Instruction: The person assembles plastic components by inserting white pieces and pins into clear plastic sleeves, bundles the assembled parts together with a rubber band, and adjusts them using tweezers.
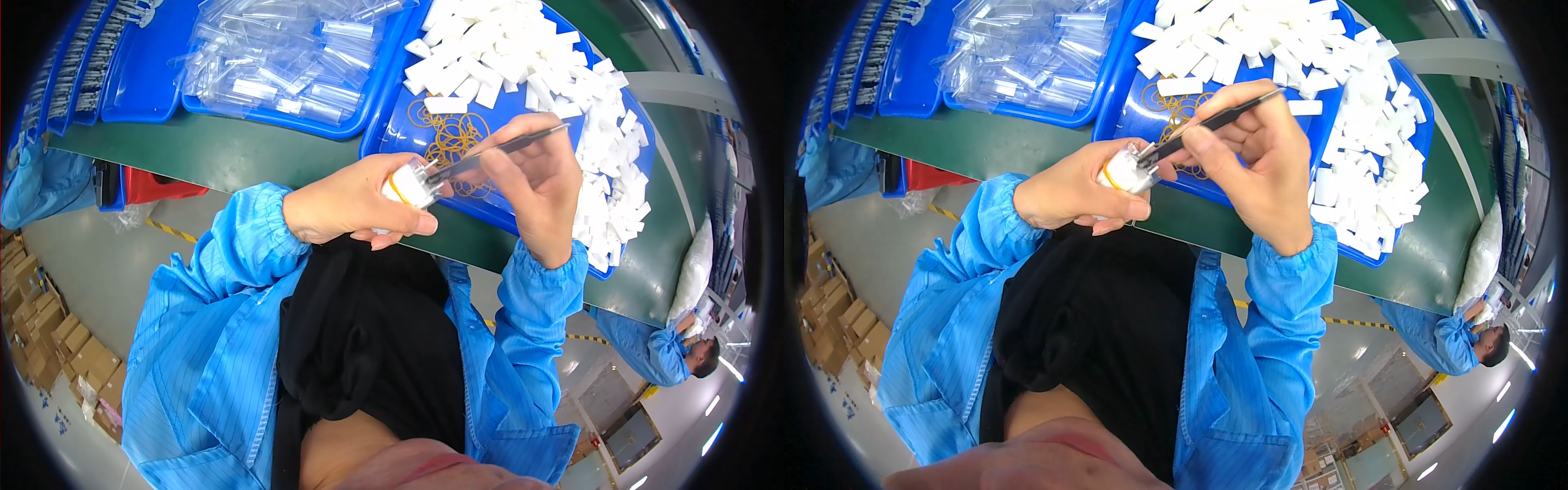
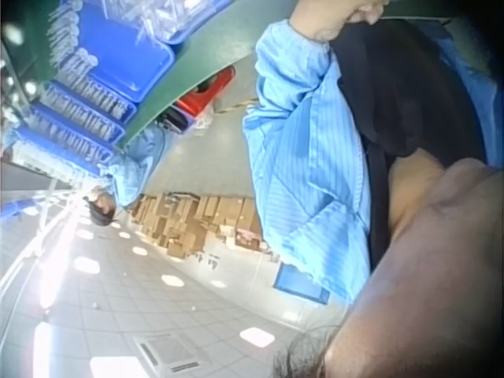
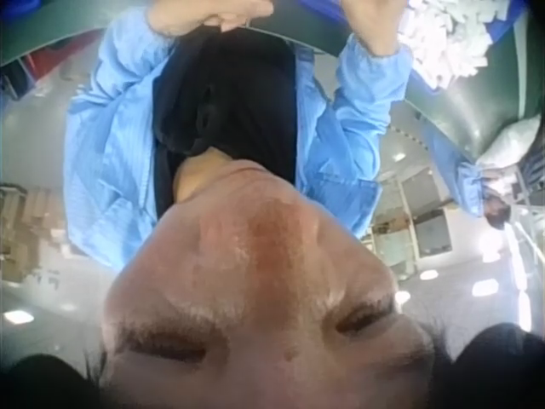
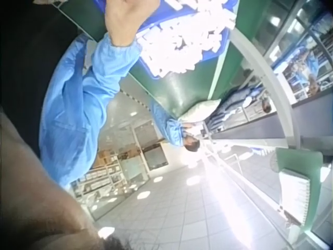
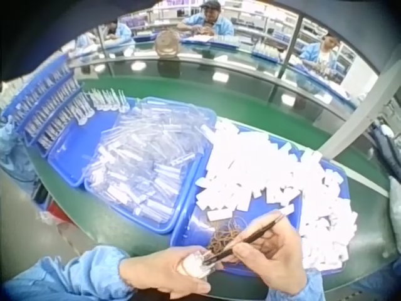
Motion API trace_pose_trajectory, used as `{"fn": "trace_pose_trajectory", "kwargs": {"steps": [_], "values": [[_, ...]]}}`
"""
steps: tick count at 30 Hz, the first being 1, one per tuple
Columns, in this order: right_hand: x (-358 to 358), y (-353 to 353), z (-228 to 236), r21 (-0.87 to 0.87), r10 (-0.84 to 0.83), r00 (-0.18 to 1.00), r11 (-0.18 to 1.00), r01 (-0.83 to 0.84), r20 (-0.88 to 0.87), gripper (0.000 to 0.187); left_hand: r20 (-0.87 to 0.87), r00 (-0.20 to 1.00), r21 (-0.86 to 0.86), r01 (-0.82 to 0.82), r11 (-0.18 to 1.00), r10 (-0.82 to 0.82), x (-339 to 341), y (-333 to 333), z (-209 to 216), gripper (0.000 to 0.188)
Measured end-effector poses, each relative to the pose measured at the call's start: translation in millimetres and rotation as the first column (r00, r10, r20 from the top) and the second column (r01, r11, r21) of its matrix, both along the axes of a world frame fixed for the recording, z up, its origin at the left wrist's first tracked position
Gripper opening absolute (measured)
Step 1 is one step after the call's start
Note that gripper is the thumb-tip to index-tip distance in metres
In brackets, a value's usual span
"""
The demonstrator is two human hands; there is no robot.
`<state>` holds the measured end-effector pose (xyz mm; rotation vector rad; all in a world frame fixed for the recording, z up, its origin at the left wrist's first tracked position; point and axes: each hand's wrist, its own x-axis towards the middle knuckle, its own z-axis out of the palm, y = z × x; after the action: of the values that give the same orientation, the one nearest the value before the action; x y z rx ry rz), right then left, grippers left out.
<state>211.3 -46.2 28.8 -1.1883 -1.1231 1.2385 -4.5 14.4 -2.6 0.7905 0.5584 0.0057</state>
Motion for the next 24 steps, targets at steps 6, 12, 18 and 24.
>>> {"fn": "trace_pose_trajectory", "kwargs": {"steps": [6, 12, 18, 24], "values": [[-0.9, -5.5, -6.5, 0.038, -0.213, 0.969, 0.975, 0.219, -0.128, 0.022, 0.100, 0.992, 0.033, -0.080, 0.996, 0.077, 2.6, -4.9, 1.8, 0.048], [0.7, -13.9, -19.0, -0.046, -0.307, 0.906, 0.950, 0.307, -0.292, 0.023, 0.065, 0.988, 0.002, -0.144, 0.990, 0.143, 0.6, -4.8, 7.7, 0.058], [-4.8, -21.2, -21.7, -0.153, -0.315, 0.902, 0.948, 0.281, -0.294, 0.023, 0.019, 0.982, 0.036, -0.189, 0.981, 0.188, 0.2, -12.4, 6.6, 0.052], [-9.0, -22.4, -19.2, -0.186, -0.280, 0.930, 0.953, 0.239, -0.239, 0.021, -0.049, 0.994, 0.195, -0.085, 0.977, 0.096, 2.1, -13.0, 6.1, 0.042]]}}
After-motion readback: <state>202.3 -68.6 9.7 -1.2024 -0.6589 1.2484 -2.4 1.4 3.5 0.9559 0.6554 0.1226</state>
